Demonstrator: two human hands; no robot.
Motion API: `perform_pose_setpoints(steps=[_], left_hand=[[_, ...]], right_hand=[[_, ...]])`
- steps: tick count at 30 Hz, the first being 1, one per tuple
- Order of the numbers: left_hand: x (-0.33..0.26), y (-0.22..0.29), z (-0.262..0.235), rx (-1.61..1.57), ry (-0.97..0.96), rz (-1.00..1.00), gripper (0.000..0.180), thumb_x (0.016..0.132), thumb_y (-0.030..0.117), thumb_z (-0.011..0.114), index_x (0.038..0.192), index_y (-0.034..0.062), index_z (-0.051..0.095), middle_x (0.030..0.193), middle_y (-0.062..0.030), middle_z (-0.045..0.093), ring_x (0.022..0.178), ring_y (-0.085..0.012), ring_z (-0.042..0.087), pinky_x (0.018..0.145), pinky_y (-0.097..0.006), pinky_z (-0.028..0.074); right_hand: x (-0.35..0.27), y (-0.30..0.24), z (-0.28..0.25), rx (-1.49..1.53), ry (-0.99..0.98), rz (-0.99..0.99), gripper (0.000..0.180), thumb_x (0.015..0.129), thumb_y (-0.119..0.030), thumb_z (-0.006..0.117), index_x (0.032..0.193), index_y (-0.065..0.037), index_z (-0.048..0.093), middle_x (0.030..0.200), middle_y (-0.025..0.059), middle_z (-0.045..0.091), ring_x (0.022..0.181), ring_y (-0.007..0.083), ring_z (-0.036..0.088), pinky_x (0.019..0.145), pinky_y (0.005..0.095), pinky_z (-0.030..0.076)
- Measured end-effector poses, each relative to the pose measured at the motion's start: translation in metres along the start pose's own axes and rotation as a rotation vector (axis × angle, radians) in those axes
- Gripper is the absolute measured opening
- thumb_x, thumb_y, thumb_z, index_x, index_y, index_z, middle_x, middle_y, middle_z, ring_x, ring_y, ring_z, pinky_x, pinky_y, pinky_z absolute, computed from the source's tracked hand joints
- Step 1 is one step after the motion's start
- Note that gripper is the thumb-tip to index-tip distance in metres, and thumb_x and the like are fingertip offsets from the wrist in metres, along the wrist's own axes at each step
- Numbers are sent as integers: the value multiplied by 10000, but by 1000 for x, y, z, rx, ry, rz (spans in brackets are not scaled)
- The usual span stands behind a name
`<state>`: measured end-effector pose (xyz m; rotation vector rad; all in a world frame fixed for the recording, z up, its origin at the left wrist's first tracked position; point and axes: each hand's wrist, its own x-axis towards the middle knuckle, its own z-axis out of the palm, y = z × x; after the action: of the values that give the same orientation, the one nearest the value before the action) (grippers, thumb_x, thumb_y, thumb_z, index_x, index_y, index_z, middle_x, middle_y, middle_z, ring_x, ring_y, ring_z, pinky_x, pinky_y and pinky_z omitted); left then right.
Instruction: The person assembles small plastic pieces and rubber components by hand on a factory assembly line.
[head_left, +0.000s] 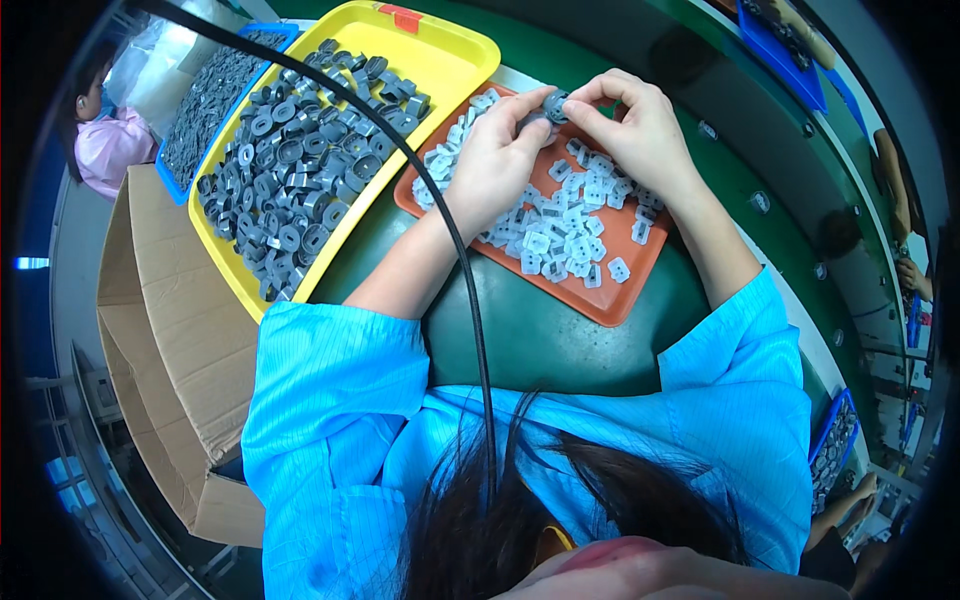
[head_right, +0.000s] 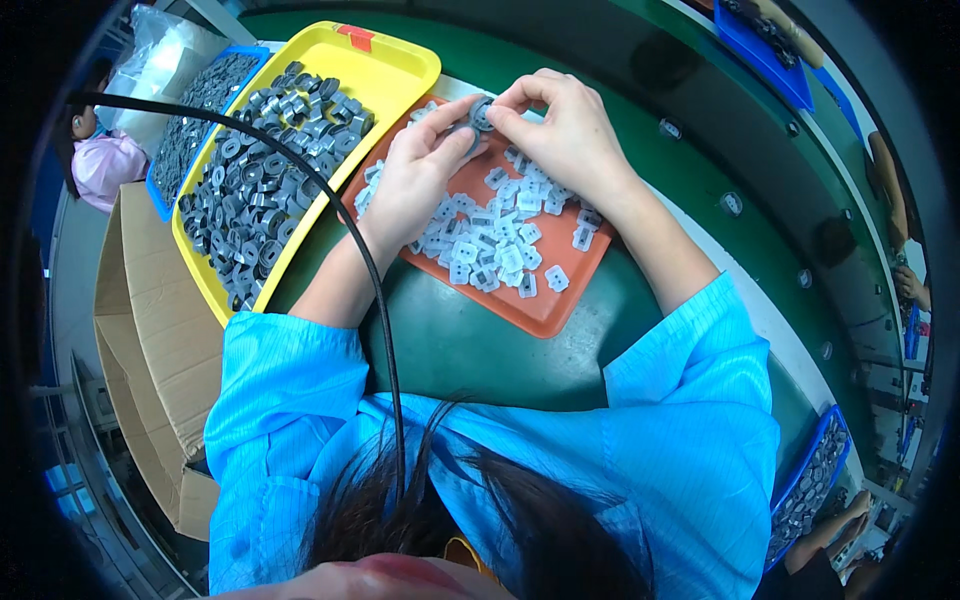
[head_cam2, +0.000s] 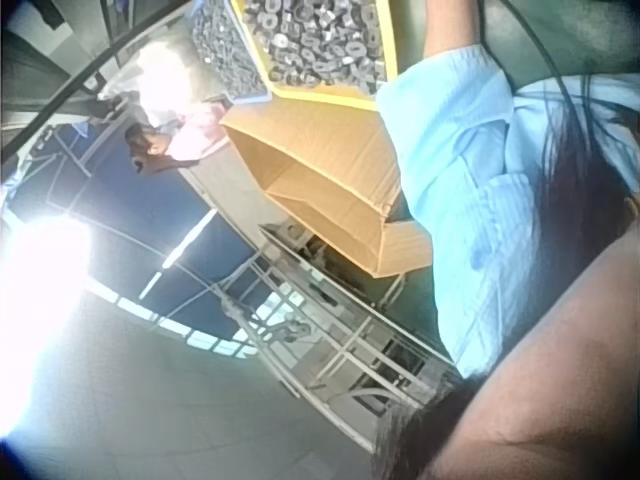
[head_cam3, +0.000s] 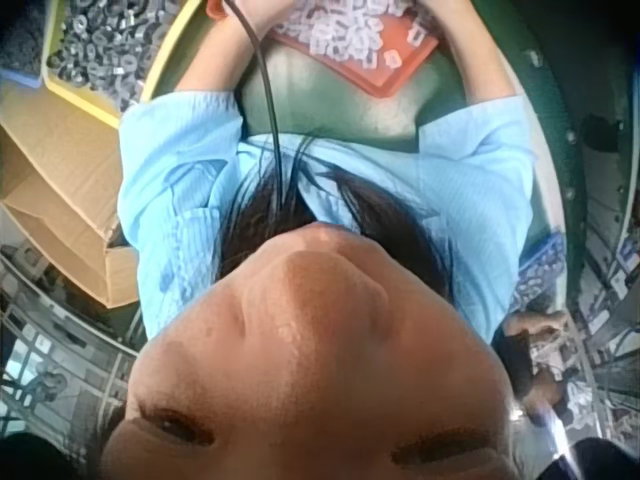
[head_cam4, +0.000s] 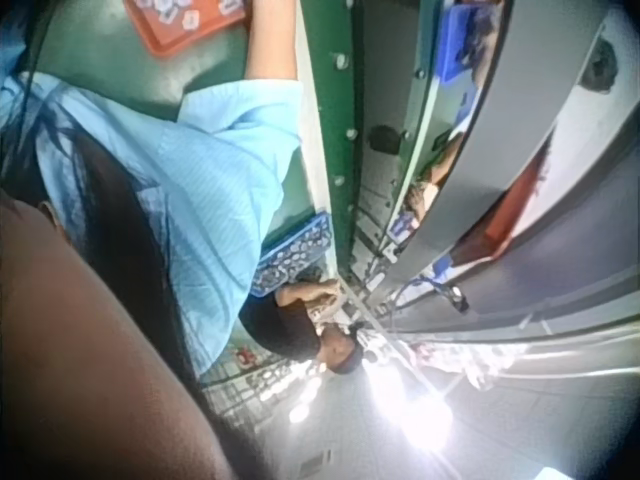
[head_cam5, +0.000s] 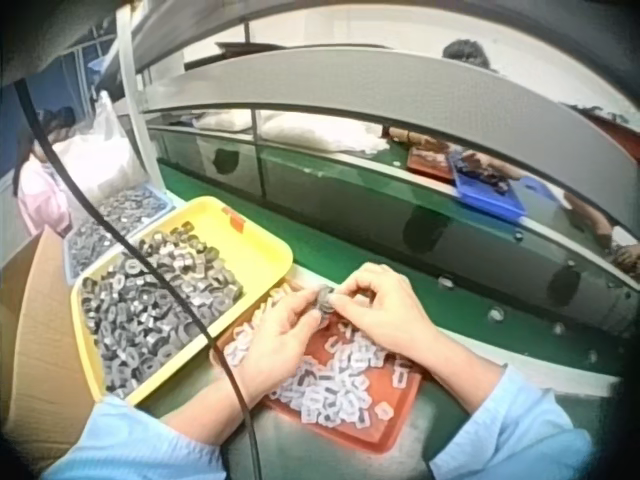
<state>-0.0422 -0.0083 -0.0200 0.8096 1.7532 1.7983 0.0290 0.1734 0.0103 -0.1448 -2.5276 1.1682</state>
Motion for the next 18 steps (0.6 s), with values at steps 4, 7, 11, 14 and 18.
perform_pose_setpoints(steps=[4, 7, 11, 14, 18], left_hand=[[2, -2, -3, 94, -12, 76, 431, 1060, 67, 522, 1469, -63, 487, 1354, -140, 597, 1189, -179, 639, 1062, -318, 519], [3, -7, -5, 178, -48, 109, 418, 1053, 71, 539, 1453, -51, 518, 1318, -126, 614, 1122, -164, 664, 1001, -305, 544], [0, -3, -6, 282, 62, 215, 378, 964, 22, 640, 1334, -36, 587, 1144, -121, 660, 1049, -166, 668, 904, -292, 541], [-1, 5, -1, 129, 68, 244, 314, 945, -26, 659, 1250, -68, 594, 1144, -126, 660, 1061, -153, 654, 892, -263, 532], [-2, 13, -8, 61, 20, 118, 325, 972, 33, 681, 1277, -50, 607, 1135, -77, 680, 984, -112, 666, 872, -236, 528]], right_hand=[[-2, -4, -3, -70, 102, -48, 315, 868, -229, 790, 1102, -26, 736, 978, 86, 742, 914, 192, 703, 782, 314, 558], [1, 8, -12, 576, -252, 225, 321, 920, -173, 772, 1168, 25, 721, 975, 80, 752, 805, 94, 683, 742, 243, 564], [7, -3, -10, 487, -286, 279, 283, 948, -162, 749, 1139, 44, 717, 927, 79, 742, 755, 97, 678, 723, 235, 565], [2, 6, -1, 720, -232, 339, 186, 938, -104, 717, 995, 72, 706, 839, 111, 728, 688, 134, 709, 618, 271, 599], [0, 9, 6, 748, -213, 278, 146, 923, -81, 708, 982, 49, 684, 853, 116, 736, 703, 143, 733, 642, 242, 602]])
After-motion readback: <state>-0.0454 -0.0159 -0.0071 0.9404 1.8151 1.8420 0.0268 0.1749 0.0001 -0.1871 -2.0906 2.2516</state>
